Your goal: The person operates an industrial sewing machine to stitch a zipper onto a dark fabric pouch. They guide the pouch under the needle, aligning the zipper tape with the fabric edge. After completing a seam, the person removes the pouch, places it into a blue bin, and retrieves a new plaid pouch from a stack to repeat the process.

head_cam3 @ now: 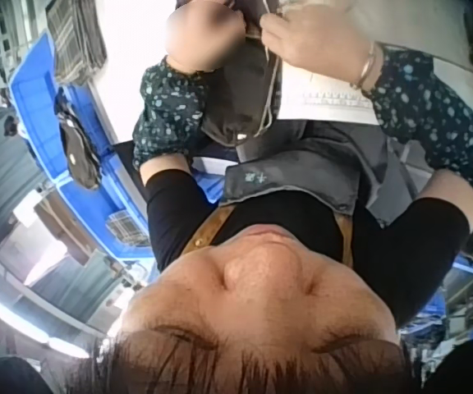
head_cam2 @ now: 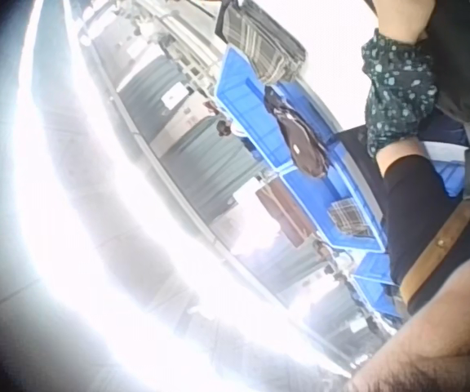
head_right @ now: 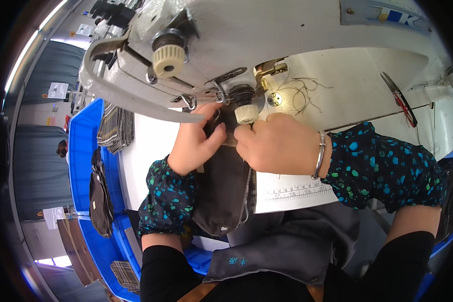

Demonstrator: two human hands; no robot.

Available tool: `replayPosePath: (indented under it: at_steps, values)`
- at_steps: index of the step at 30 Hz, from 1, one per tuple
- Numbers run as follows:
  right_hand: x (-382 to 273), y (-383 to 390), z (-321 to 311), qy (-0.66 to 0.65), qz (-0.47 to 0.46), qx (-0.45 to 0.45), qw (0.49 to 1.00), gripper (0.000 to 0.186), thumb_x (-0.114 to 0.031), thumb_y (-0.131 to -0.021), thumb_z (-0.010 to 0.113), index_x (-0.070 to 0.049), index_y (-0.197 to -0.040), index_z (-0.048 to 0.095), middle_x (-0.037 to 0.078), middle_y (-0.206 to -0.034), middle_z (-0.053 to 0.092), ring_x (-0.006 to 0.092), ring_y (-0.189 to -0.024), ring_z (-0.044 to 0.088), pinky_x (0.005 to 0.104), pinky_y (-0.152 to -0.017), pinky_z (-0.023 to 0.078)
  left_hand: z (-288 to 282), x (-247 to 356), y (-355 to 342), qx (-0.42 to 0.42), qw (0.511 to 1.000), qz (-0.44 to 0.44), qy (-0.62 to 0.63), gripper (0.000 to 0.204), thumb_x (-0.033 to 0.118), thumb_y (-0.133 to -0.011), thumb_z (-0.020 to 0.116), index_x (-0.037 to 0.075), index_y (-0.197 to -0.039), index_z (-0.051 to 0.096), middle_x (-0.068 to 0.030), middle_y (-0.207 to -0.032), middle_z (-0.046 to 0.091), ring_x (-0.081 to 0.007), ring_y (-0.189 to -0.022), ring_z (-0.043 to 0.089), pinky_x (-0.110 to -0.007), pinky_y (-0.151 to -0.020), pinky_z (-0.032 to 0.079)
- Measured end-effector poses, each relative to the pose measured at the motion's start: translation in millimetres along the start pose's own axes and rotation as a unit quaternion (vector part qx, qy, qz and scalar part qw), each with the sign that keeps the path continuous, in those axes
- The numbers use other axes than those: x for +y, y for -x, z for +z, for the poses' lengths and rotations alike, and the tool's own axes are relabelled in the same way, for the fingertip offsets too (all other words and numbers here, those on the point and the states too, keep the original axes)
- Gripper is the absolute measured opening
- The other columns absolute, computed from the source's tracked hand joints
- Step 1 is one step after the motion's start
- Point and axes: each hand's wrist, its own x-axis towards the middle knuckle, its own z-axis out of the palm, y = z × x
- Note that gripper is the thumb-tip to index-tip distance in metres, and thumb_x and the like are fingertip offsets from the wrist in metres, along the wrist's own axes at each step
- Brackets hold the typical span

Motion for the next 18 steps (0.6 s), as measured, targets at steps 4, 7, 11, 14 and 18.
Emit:
replayPosePath:
  at_steps: [4,7,11,14,18]
  values:
    - [-2,6,1,0.012,-0.030,0.005,0.999,0.013,-0.019,-0.075,0.072,-0.007,-0.076,0.067,0.003,-0.067,0.051,0.0144,-0.056,0.057,0.0297,-0.048,0.045,1,-3,0,0.006,0.997,-0.057,0.052,0.040,0.002,-0.085,0.068,-0.004,-0.125,0.067,-0.0105,-0.091,0.063,-0.0189,-0.079,0.056,-0.032,-0.070,0.047]
    - [-3,7,0,0.006,-0.043,-0.001,0.999,0.012,-0.018,-0.074,0.071,-0.006,-0.077,0.067,0.004,-0.068,0.054,0.0151,-0.056,0.058,0.0298,-0.047,0.045,2,2,3,0.018,0.999,-0.019,-0.026,0.037,-0.002,-0.081,0.066,0.002,-0.117,0.073,-0.0108,-0.101,0.070,-0.0251,-0.083,0.063,-0.033,-0.073,0.049]
    - [-3,5,3,-0.018,-0.047,0.028,0.998,0.013,-0.018,-0.075,0.070,-0.005,-0.077,0.067,0.004,-0.069,0.055,0.0160,-0.054,0.058,0.0306,-0.045,0.045,-9,17,4,0.013,0.971,0.149,-0.189,0.030,-0.005,-0.074,0.065,0.010,-0.098,0.075,-0.0080,-0.111,0.074,-0.0294,-0.090,0.069,-0.040,-0.085,0.051]
    - [-3,5,2,-0.031,-0.034,0.031,0.998,0.014,-0.018,-0.076,0.069,-0.004,-0.080,0.068,0.004,-0.070,0.056,0.0166,-0.053,0.059,0.0314,-0.045,0.046,-16,17,6,-0.065,0.966,0.185,-0.169,0.018,-0.003,-0.072,0.067,0.011,-0.082,0.070,-0.0061,-0.101,0.074,-0.0288,-0.089,0.069,-0.044,-0.094,0.052]
    - [-2,10,3,-0.034,-0.024,0.024,0.999,0.015,-0.018,-0.077,0.069,-0.004,-0.082,0.068,0.004,-0.070,0.056,0.0168,-0.052,0.059,0.0321,-0.045,0.047,-36,26,7,-0.161,0.976,0.082,-0.121,0.014,0.005,-0.071,0.075,0.008,-0.083,0.068,-0.0062,-0.074,0.066,-0.0264,-0.075,0.068,-0.042,-0.091,0.056]
